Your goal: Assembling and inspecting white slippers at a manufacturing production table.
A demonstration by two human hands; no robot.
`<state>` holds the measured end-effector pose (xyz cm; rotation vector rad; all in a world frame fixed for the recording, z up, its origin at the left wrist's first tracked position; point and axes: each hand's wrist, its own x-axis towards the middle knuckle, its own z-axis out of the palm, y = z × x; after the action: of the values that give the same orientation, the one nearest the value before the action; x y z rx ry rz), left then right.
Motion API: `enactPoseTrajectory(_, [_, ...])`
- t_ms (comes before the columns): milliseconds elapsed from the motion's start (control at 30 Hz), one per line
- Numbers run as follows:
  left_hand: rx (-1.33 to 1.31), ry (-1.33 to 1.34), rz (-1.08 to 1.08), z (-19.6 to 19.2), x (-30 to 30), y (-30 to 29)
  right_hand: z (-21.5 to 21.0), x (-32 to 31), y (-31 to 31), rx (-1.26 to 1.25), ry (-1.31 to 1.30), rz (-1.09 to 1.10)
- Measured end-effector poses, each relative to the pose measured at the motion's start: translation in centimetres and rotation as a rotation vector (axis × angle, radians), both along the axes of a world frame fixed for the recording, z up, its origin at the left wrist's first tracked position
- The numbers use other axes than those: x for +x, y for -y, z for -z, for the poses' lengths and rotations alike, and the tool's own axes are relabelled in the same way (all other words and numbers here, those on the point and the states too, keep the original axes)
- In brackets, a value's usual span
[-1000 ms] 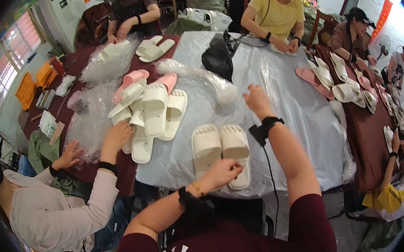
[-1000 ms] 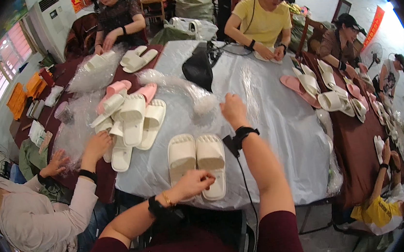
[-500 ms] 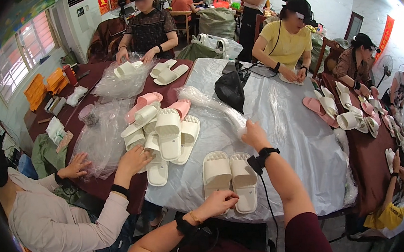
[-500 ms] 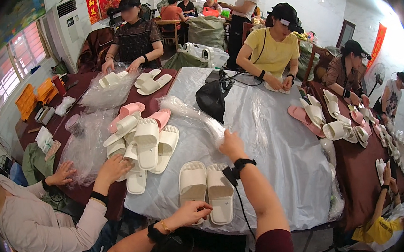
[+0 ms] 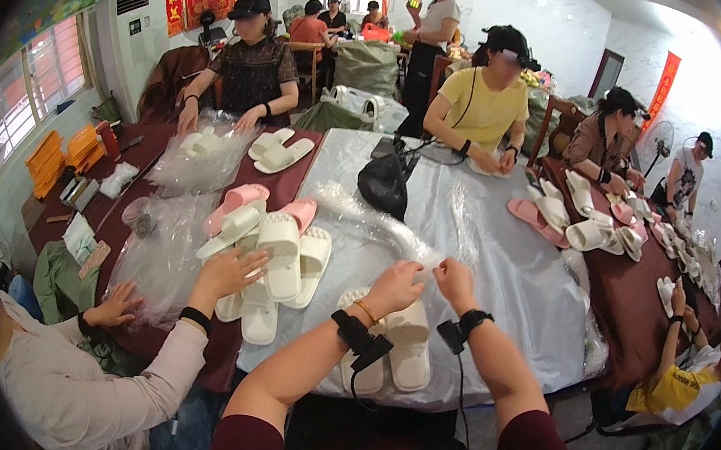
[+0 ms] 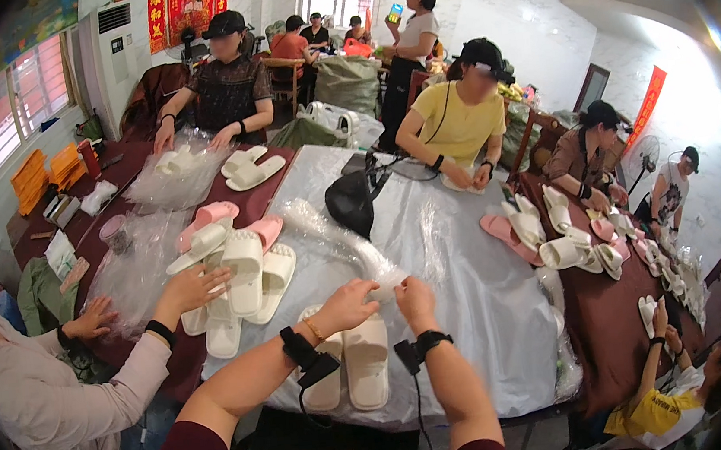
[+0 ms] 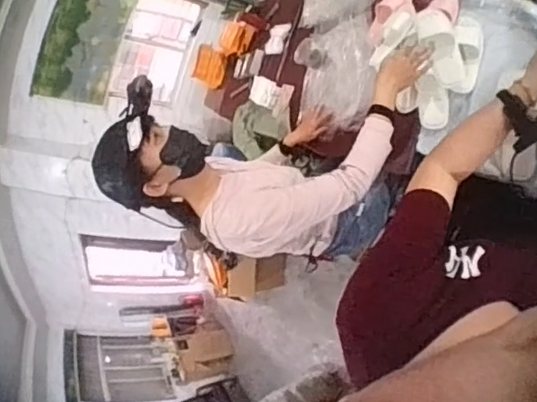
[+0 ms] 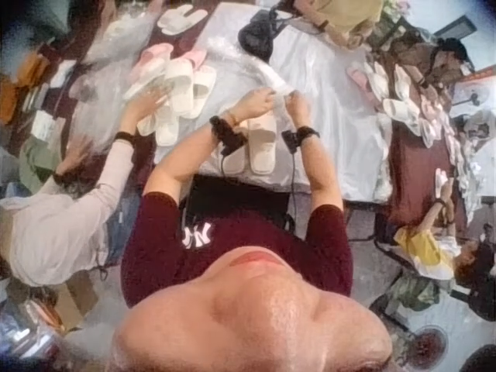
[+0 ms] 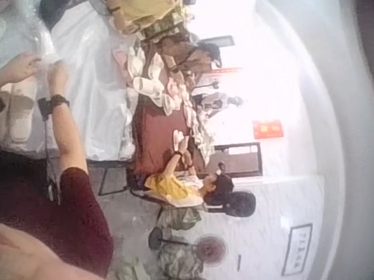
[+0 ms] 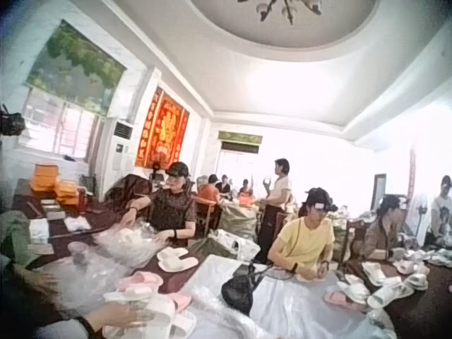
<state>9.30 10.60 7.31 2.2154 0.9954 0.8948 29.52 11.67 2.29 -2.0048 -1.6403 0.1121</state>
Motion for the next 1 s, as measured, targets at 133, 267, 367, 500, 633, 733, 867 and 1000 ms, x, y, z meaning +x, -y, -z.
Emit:
enactPoseTrajectory(133, [-0.031, -0.406, -0.027, 1.7, 1.9, -3.8, 0.2, -0.6, 0.0, 0.088, -0.028, 0.042])
enactPoseTrajectory(267, [-0.093, -0.54, -0.031, 2.2, 2.9, -5.5, 0.0, -1.1, 0.2, 0.089, -0.101, 0.03])
enactPoseTrajectory(367, [0.036, -0.64, -0.045, 3.3, 3.6, -6.5, 0.1, -1.1, 0.0, 0.053, -0.109, -0.042])
enactPoseTrajectory(500, [-0.022, -0.73, 0.007, 3.8, 4.2, -6.9, 0.7, -0.6, 0.4, 0.068, -0.144, -0.034])
enactPoseTrajectory(633, [-0.026, -0.779, 0.042, 4.0, 4.6, -7.2, 0.8, 0.2, 1.7, 0.143, -0.164, -0.016])
enactPoseTrajectory(733, [-0.022, -0.788, 0.033, 5.1, 5.0, -8.0, -0.2, 1.6, 3.8, 0.018, -0.126, -0.035])
enactPoseTrajectory(867, [-0.09, -0.754, 0.025, 5.6, 5.6, -8.8, -1.7, 5.8, 9.3, -0.162, -0.132, 0.039])
enactPoseTrajectory(1000, [-0.169, -0.775, 0.047, 3.8, 5.7, -8.9, -3.2, 11.8, 17.4, -0.152, -0.112, 0.163])
